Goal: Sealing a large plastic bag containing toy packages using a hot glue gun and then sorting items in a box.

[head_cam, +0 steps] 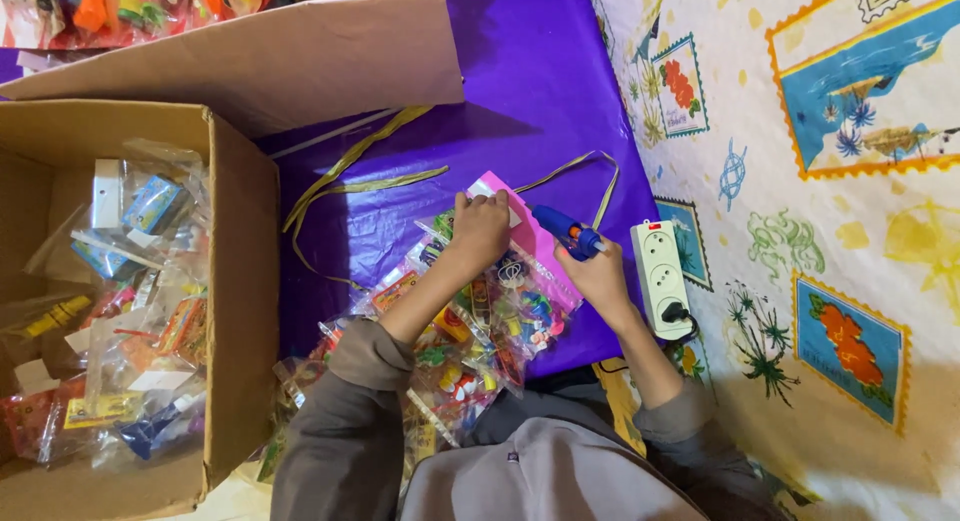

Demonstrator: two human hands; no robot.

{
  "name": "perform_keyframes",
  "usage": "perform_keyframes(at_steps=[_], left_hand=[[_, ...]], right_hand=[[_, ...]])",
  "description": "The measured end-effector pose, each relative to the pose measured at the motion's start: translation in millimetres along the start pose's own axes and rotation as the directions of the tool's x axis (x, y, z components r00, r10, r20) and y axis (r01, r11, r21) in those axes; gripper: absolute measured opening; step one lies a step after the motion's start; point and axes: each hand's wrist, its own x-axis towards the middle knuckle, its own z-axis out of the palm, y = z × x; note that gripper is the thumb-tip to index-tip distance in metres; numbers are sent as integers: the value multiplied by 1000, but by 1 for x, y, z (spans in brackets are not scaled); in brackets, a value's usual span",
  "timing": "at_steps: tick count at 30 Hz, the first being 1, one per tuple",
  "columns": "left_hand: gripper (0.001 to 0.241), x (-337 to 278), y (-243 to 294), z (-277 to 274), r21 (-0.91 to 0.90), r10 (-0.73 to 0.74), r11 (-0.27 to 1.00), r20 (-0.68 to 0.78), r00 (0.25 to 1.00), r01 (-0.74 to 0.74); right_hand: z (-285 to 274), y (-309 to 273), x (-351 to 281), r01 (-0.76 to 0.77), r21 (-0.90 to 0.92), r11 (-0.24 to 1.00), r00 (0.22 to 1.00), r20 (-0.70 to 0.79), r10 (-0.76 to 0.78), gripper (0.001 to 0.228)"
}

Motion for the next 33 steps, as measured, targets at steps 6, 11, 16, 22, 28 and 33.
perform_keyframes(at_steps=[6,11,16,22,28,33], left_hand=[[62,-9,5,-33,-75,-39,996,65,997,44],[62,0,-11,-28,-164,-63,984,41,997,69],[53,-9,-1,-24,14,-76,997,-21,997,76],[34,-9,10,-13,152,-32,987,-177,984,60],[34,1,-5,2,115,-43,992,-119,992,57],[41,14,-24,6,52,-37,998,-22,999,38]], right_hand=[[-4,-10,-4,17,29,999,1000,0,-17,8],[-6,-9,-7,-1,19,1000,1000,-16,1,6],[-6,-17,-12,9,14,1000,1000,-28,-8,8],[-7,1,-18,34,65,997,999,-24,-33,8],[-13,-7,-26,23,58,998,999,-27,-21,10],[-6,17,-22,26,95,995,999,24,-28,10]])
